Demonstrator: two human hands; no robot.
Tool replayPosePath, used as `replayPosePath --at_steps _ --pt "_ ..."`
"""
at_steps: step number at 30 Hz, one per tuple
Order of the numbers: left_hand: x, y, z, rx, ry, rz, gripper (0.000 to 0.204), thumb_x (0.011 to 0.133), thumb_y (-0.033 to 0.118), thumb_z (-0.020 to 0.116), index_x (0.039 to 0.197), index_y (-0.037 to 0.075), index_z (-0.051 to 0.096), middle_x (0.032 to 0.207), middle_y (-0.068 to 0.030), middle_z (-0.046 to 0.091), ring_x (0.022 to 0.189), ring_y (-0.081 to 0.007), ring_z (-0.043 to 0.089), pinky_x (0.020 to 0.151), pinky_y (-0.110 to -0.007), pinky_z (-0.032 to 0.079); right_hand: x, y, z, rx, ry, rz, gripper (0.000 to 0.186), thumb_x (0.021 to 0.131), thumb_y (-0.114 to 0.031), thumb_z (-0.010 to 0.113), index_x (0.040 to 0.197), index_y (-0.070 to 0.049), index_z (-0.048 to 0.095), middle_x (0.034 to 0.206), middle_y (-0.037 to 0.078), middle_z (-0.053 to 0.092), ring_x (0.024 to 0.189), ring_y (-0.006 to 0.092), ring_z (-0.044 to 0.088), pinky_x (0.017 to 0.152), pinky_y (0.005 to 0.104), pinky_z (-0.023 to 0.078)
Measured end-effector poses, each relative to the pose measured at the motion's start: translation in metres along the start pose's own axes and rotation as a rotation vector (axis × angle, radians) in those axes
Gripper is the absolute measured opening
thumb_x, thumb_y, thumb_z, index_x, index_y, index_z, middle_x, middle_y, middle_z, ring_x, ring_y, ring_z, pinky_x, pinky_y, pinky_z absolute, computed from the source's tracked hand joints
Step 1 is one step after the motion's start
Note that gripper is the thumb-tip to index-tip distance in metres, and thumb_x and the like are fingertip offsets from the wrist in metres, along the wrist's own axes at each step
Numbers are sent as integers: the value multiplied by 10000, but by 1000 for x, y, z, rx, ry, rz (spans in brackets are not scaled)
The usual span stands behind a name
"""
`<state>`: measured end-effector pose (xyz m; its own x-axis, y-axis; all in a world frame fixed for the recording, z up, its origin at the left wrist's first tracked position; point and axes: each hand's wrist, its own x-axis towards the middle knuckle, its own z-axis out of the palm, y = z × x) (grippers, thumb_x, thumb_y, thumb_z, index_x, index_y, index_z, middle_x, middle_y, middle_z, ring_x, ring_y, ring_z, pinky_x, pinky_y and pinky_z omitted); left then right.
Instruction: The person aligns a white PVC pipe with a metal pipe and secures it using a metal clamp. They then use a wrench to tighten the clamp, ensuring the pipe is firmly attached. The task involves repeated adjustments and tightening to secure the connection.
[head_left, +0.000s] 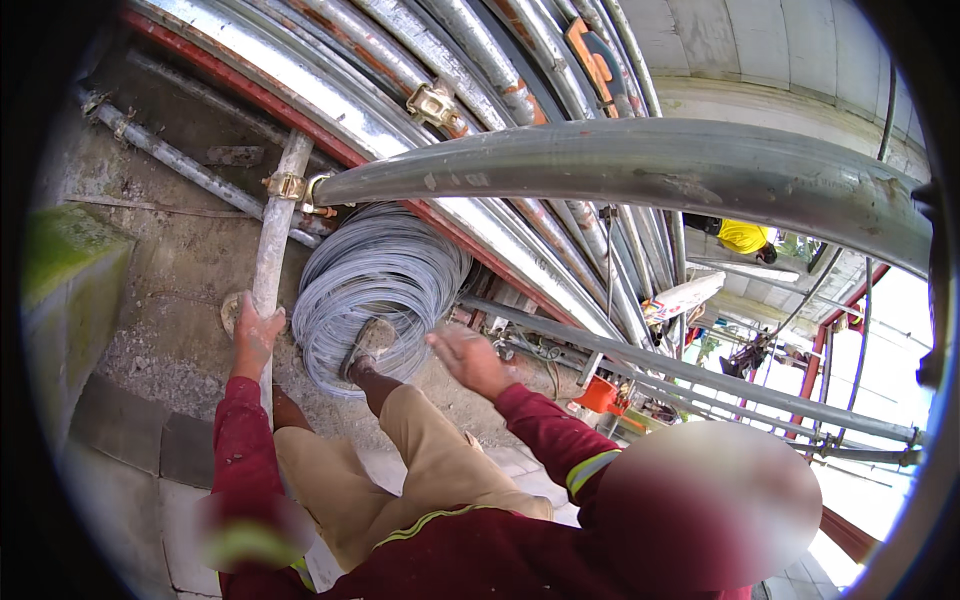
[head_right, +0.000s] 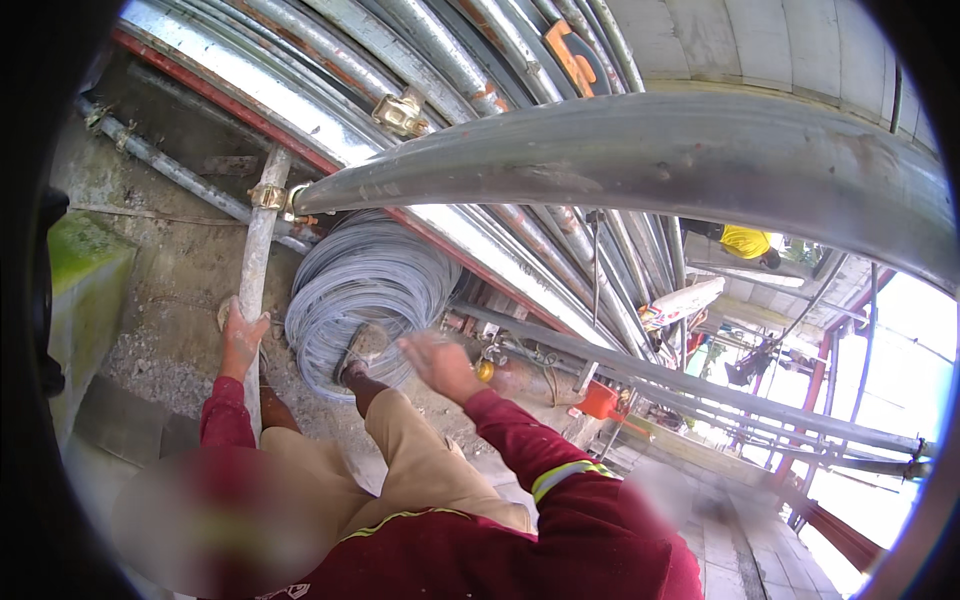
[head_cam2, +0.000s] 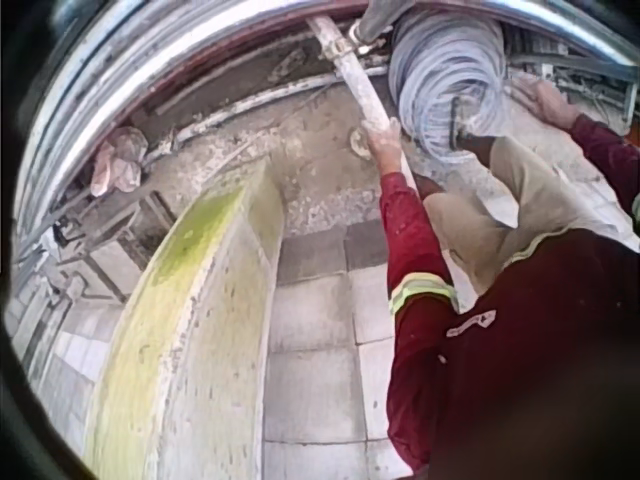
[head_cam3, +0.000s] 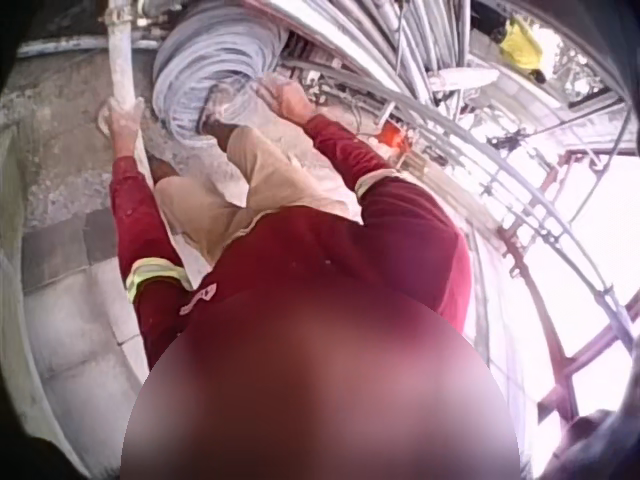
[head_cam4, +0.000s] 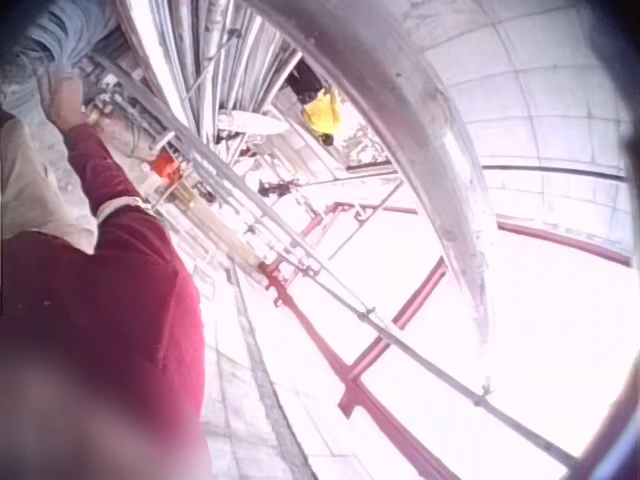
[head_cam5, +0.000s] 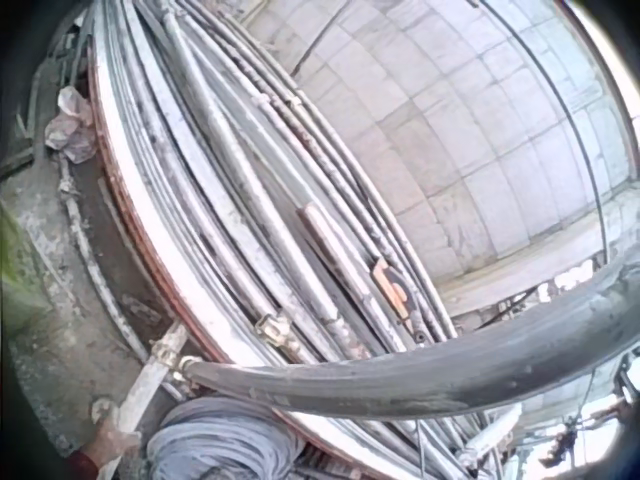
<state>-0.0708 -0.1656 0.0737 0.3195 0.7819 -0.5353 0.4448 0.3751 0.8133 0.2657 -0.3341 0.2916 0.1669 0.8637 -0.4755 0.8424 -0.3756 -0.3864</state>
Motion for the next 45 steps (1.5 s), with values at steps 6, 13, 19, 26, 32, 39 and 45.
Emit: replayPosePath --at_steps 6,13,19,26,32,39,45 --pt "-7 -4 -27 246 16 -109 664 842 305 835 1323 -26 520 1187 -309 704 1119 -471 686 952 -494 525 -53 278 -133 -675 540 673 757 937 -280 751 1552 28 434 1350 376 579 1306 509 543 1123 545 432" --pt "9 -9 6 30 31 -61 815 855 364 824 1467 -24 452 1232 -335 694 1163 -493 675 992 -489 526 -67 486 -216 -335 593 448 460 1070 -269 560 1438 5 530 912 142 694 765 254 669 541 399 513" --pt "-11 -14 -4 220 49 -106 900 858 387 843 1546 -5 415 1257 -341 687 1180 -480 677 1005 -493 533 -40 387 -224 105 509 635 312 1106 -323 548 1045 -51 686 665 17 566 421 106 435 364 315 313" --pt "-12 16 -9 170 -1 -154 846 867 341 838 1482 -76 434 1175 -352 696 1149 -472 686 979 -472 523 -18 337 -204 529 579 829 244 1085 -263 559 878 -138 590 582 -41 445 390 90 383 335 295 277" --pt "-22 -17 -19 281 96 -192 837 869 380 829 1502 -21 456 1201 -334 711 1144 -491 688 968 -514 545 -104 292 -124 252 723 844 476 1123 -365 488 1159 72 672 837 127 590 798 227 553 737 383 464" --pt "-9 23 -9 167 -16 -185 822 867 342 831 1490 -34 450 1189 -327 707 1152 -499 675 980 -530 535 -174 7 -103 373 -57 713 372 1136 -338 543 1245 -13 688 844 16 599 713 152 541 670 329 479" --pt "-14 25 -11 157 -19 -132 815 857 282 858 1476 -64 458 1164 -321 710 1126 -480 689 965 -519 545 62 -174 -53 252 -216 -172 468 1089 -163 624 1513 -22 485 1142 312 708 1083 468 720 873 461 576"
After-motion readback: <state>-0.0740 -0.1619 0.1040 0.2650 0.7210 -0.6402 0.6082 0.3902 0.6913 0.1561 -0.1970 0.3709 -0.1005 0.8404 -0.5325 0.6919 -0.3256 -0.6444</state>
